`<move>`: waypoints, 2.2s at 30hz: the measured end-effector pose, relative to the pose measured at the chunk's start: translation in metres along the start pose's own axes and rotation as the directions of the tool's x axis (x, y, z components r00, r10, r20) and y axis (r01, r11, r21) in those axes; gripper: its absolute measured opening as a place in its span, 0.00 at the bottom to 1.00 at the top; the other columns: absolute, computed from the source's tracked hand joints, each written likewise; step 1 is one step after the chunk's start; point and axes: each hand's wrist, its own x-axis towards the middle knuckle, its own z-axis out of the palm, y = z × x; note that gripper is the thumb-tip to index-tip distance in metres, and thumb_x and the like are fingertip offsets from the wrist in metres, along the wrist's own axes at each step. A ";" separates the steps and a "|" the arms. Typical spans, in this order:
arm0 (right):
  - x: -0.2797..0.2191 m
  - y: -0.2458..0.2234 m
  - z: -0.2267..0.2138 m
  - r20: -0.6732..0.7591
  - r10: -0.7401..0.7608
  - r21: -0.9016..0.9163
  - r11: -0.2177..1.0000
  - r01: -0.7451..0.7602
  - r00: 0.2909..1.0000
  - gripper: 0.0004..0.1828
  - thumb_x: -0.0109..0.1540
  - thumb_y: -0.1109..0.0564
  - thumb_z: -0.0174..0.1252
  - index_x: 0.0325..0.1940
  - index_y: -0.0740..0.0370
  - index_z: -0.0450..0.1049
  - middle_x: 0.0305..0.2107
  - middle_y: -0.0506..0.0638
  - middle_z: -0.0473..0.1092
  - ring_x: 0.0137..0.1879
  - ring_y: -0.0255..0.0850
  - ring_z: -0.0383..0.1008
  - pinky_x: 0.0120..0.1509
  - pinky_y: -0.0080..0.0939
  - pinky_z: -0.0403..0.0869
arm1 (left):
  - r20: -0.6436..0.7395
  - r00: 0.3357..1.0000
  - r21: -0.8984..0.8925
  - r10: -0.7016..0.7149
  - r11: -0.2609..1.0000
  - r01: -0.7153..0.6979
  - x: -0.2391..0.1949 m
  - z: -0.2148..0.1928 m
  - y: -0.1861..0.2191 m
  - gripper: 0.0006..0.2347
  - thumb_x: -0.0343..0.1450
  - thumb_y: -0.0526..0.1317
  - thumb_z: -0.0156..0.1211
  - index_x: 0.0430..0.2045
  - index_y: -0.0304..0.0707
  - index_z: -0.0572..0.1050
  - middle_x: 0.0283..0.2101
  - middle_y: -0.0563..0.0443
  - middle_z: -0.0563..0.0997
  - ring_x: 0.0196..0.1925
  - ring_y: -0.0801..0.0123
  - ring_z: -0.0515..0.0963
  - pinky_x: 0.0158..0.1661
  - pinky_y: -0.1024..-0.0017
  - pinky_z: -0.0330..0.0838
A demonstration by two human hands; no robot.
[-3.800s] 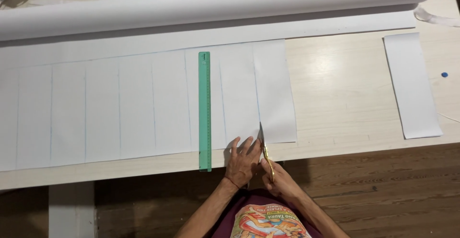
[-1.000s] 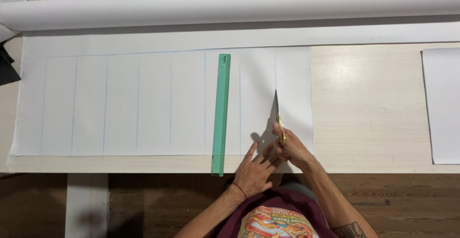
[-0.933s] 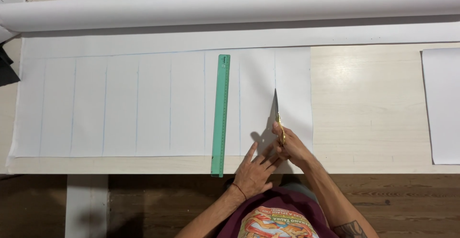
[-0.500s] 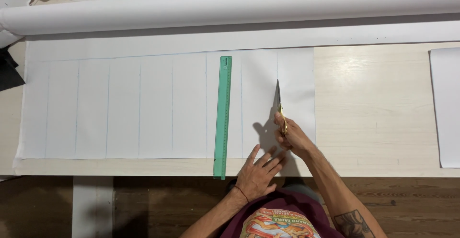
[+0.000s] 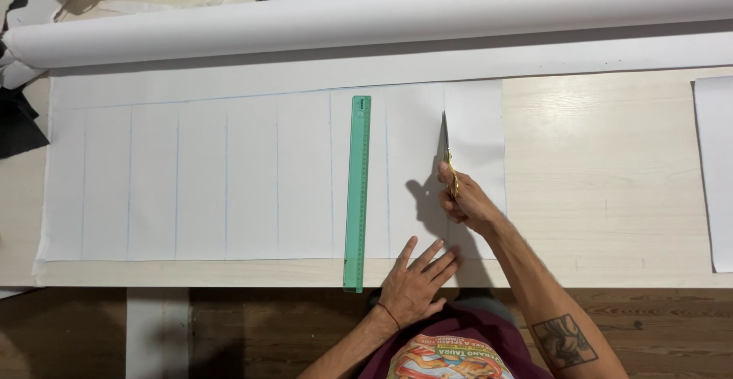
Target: Cutting strips of material along marked lines using scissors on a cutting table
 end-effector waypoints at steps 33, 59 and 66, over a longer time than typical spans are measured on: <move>0.063 -0.070 -0.013 -0.065 -0.051 -0.063 0.997 0.047 0.997 0.35 0.73 0.20 0.54 0.35 0.47 0.52 0.16 0.40 0.52 0.21 0.32 0.41 0.26 0.40 0.43 | -0.052 0.998 0.050 -0.020 0.999 0.023 -0.001 0.001 0.000 0.48 0.70 0.73 0.67 0.89 0.59 0.60 0.93 0.60 0.57 0.94 0.59 0.54 0.88 0.34 0.40; -0.199 0.071 -0.181 -0.541 0.061 -0.623 0.641 -0.449 0.839 0.33 0.72 0.27 0.51 0.69 0.52 0.70 0.40 0.51 0.89 0.40 0.45 0.91 0.49 0.51 0.91 | -0.527 0.849 -0.509 0.038 0.786 -0.352 0.117 -0.011 0.073 0.03 0.85 0.33 0.72 0.42 0.32 0.86 0.42 0.44 0.89 0.38 0.59 0.86 0.33 0.66 0.80; -0.190 0.116 -0.262 -0.455 -0.236 -0.507 0.862 -0.032 0.859 0.30 0.62 0.43 0.85 0.47 0.55 0.68 0.31 0.47 0.68 0.36 0.40 0.65 0.39 0.45 0.70 | -0.446 0.884 -0.585 0.139 0.702 -0.406 0.184 0.008 0.121 0.05 0.83 0.34 0.73 0.47 0.27 0.87 0.46 0.37 0.89 0.43 0.55 0.87 0.38 0.65 0.88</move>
